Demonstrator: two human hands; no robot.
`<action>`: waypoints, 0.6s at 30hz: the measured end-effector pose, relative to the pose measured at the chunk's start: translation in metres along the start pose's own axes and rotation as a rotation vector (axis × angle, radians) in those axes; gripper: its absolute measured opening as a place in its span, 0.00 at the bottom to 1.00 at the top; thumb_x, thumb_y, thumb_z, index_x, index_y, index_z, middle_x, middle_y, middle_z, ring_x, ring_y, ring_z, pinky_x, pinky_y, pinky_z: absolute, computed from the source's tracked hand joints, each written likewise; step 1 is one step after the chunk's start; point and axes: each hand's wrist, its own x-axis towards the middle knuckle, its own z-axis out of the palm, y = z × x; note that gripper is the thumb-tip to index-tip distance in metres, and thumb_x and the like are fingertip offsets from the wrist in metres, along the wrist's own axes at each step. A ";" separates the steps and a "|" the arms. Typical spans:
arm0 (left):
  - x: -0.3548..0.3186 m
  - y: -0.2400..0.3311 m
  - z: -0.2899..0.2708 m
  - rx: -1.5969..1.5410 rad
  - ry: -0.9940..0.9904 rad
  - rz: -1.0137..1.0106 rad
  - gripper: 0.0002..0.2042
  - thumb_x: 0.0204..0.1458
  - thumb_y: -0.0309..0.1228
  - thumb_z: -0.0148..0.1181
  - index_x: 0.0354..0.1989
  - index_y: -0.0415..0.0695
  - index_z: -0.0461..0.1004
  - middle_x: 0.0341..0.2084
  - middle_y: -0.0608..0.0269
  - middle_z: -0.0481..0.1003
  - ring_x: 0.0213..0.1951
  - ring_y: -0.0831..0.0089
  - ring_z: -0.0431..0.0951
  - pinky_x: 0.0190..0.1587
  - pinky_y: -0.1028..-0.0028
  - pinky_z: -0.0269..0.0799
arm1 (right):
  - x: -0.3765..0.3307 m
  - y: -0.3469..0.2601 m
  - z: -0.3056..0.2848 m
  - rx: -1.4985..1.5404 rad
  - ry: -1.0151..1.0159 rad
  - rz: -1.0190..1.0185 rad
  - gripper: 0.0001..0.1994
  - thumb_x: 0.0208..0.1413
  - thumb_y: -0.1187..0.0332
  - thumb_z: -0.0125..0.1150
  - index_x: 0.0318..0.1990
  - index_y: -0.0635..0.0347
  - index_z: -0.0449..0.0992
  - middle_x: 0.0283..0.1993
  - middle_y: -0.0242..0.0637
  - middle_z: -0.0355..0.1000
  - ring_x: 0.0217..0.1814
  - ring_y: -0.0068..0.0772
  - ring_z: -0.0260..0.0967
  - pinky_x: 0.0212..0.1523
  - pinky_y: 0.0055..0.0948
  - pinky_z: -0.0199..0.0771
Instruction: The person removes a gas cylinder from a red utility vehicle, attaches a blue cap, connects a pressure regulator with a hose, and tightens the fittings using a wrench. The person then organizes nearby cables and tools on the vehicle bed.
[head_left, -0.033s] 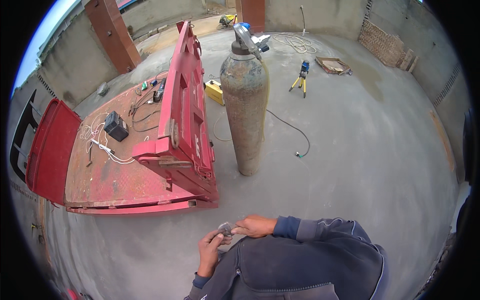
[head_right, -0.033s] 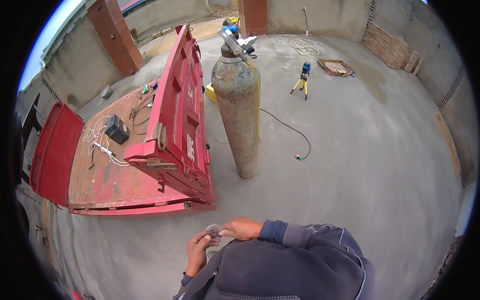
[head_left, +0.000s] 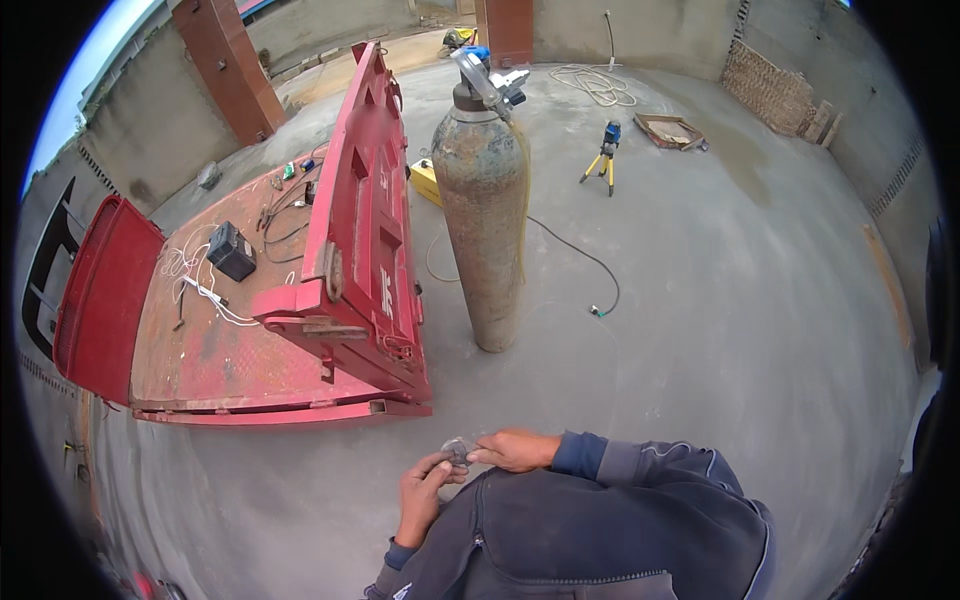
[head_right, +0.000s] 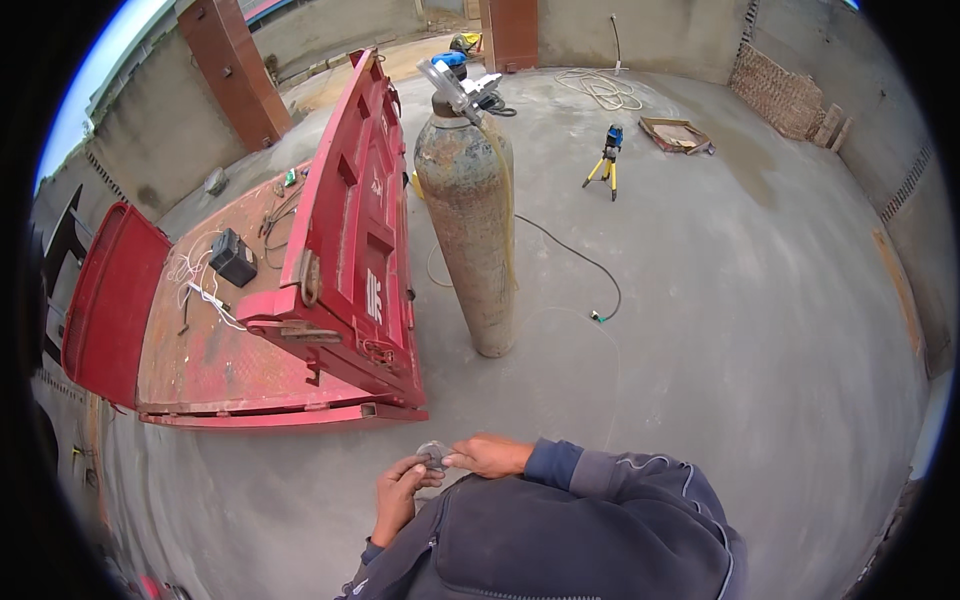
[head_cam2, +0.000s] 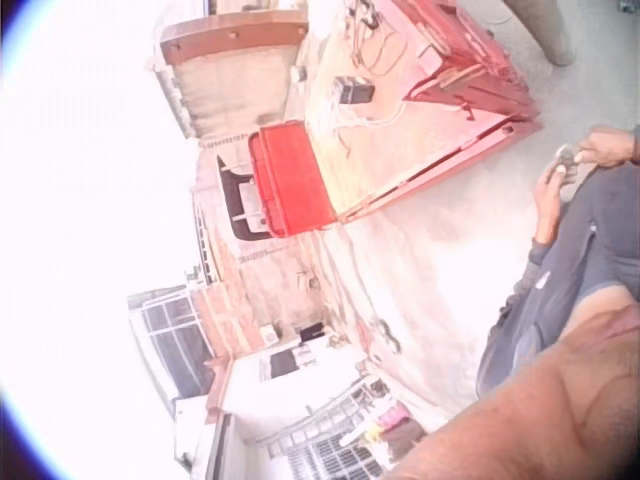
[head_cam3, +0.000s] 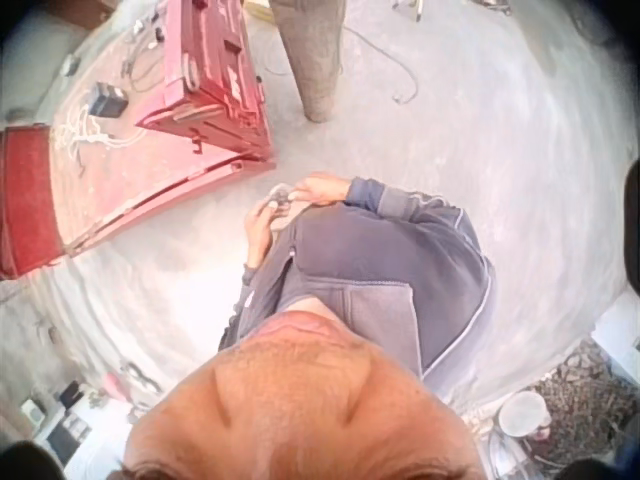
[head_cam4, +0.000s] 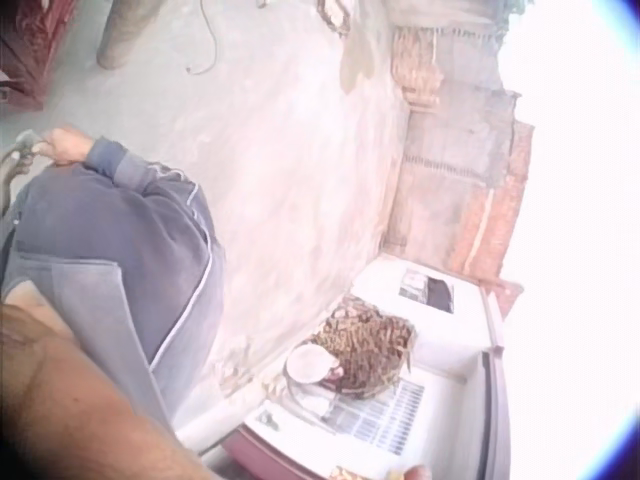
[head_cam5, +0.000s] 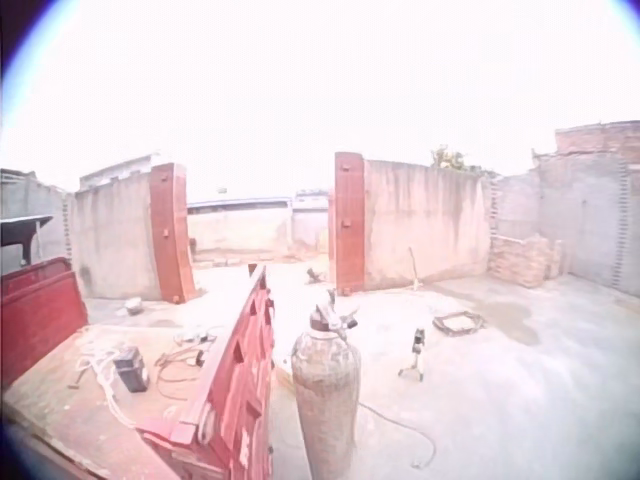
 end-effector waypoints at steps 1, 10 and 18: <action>0.016 -0.003 0.033 0.013 -0.052 -0.014 0.15 0.68 0.24 0.57 0.57 0.26 0.79 0.45 0.45 0.85 0.43 0.57 0.89 0.47 0.63 0.88 | -0.027 0.021 -0.016 0.058 0.054 0.052 0.28 0.79 0.43 0.49 0.49 0.66 0.77 0.37 0.62 0.77 0.41 0.69 0.75 0.44 0.58 0.72; 0.140 0.063 0.247 0.235 -0.348 0.021 0.18 0.71 0.28 0.58 0.62 0.28 0.78 0.48 0.44 0.84 0.45 0.58 0.88 0.50 0.62 0.85 | -0.144 0.093 -0.189 0.337 0.367 0.135 0.26 0.76 0.47 0.61 0.37 0.66 0.76 0.26 0.34 0.68 0.31 0.26 0.63 0.33 0.36 0.68; 0.293 0.100 0.350 0.086 -0.313 0.216 0.21 0.71 0.36 0.56 0.59 0.28 0.79 0.42 0.44 0.86 0.40 0.60 0.88 0.46 0.64 0.84 | -0.143 0.141 -0.379 -0.041 0.626 0.061 0.30 0.70 0.43 0.67 0.28 0.65 0.74 0.18 0.52 0.66 0.19 0.55 0.65 0.24 0.49 0.64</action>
